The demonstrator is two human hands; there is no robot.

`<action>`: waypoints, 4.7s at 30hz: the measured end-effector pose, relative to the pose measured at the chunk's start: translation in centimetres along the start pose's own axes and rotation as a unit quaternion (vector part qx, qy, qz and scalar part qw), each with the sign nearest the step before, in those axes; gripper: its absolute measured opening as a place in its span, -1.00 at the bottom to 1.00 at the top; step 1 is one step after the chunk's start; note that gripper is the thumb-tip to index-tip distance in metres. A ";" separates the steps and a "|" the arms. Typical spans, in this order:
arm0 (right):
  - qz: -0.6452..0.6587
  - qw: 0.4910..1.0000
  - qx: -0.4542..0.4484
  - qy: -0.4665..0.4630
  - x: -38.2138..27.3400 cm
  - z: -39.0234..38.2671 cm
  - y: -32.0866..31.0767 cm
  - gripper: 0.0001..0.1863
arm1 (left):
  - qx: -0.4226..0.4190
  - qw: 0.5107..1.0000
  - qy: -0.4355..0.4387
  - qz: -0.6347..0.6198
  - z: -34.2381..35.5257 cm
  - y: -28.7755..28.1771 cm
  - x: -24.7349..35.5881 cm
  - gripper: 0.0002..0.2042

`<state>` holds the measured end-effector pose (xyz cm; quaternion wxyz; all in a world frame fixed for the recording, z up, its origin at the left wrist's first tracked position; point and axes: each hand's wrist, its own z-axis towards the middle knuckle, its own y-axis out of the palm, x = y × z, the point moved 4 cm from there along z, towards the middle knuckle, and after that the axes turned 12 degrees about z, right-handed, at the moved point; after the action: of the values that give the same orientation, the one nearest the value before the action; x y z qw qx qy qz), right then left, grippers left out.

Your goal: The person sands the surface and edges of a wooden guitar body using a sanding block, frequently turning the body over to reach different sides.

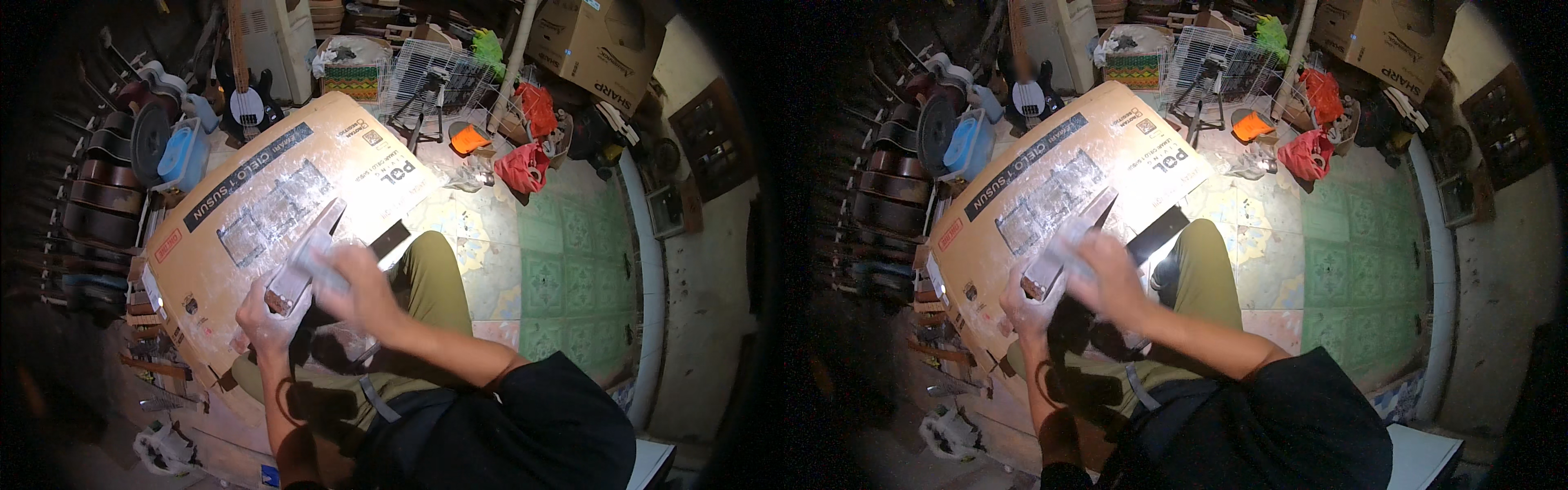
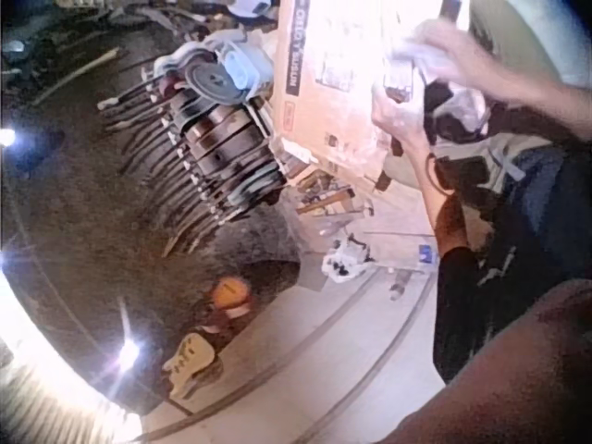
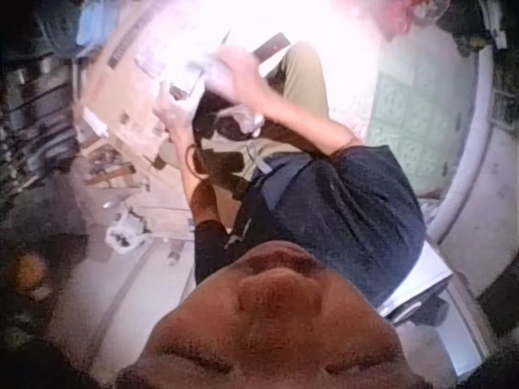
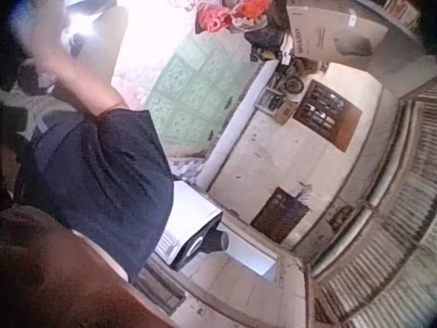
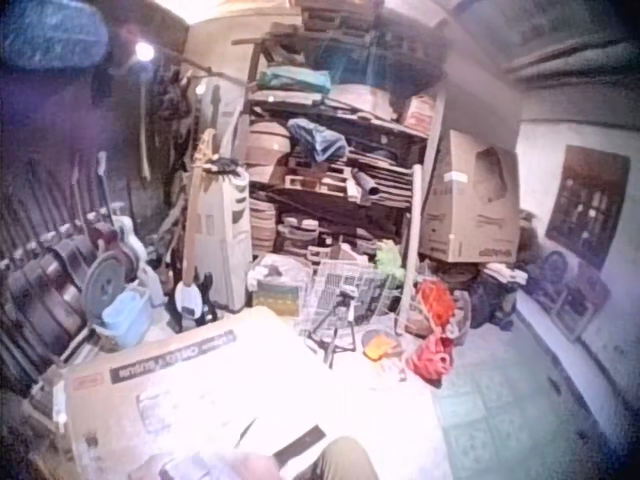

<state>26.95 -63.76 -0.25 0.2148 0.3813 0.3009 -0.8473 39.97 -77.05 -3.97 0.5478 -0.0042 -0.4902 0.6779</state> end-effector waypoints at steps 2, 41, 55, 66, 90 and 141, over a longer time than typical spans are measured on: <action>0.039 0.995 -0.079 -0.041 -1.8 -1.1 0.5 -0.48 | -0.002 1.000 -0.013 0.007 -0.5 -0.1 -0.7 -0.49; 0.208 0.953 0.107 0.194 4.0 1.5 0.0 -0.46 | -0.015 1.000 -0.002 0.000 0.8 -0.6 0.9 -0.57; 0.074 0.990 0.030 0.114 1.7 1.7 0.9 -0.52 | 0.012 1.000 0.015 0.010 0.8 -0.8 0.1 -0.49; -0.001 0.985 -0.115 -0.125 -3.1 -0.3 1.4 -0.48 | -0.019 1.000 0.011 0.022 0.6 -0.8 0.0 -0.47; 0.173 0.966 0.091 0.168 3.6 2.1 0.5 -0.53 | 0.023 0.999 0.026 0.014 0.8 -0.9 0.7 -0.48; 0.141 0.977 0.060 0.149 3.2 0.8 -0.9 -0.54 | 0.003 0.999 0.021 0.032 0.5 -0.9 0.8 -0.46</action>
<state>24.03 -64.08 -1.94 0.2609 0.5543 0.2213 -0.7587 39.97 -76.84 -2.66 0.5359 -0.0325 -0.4758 0.6967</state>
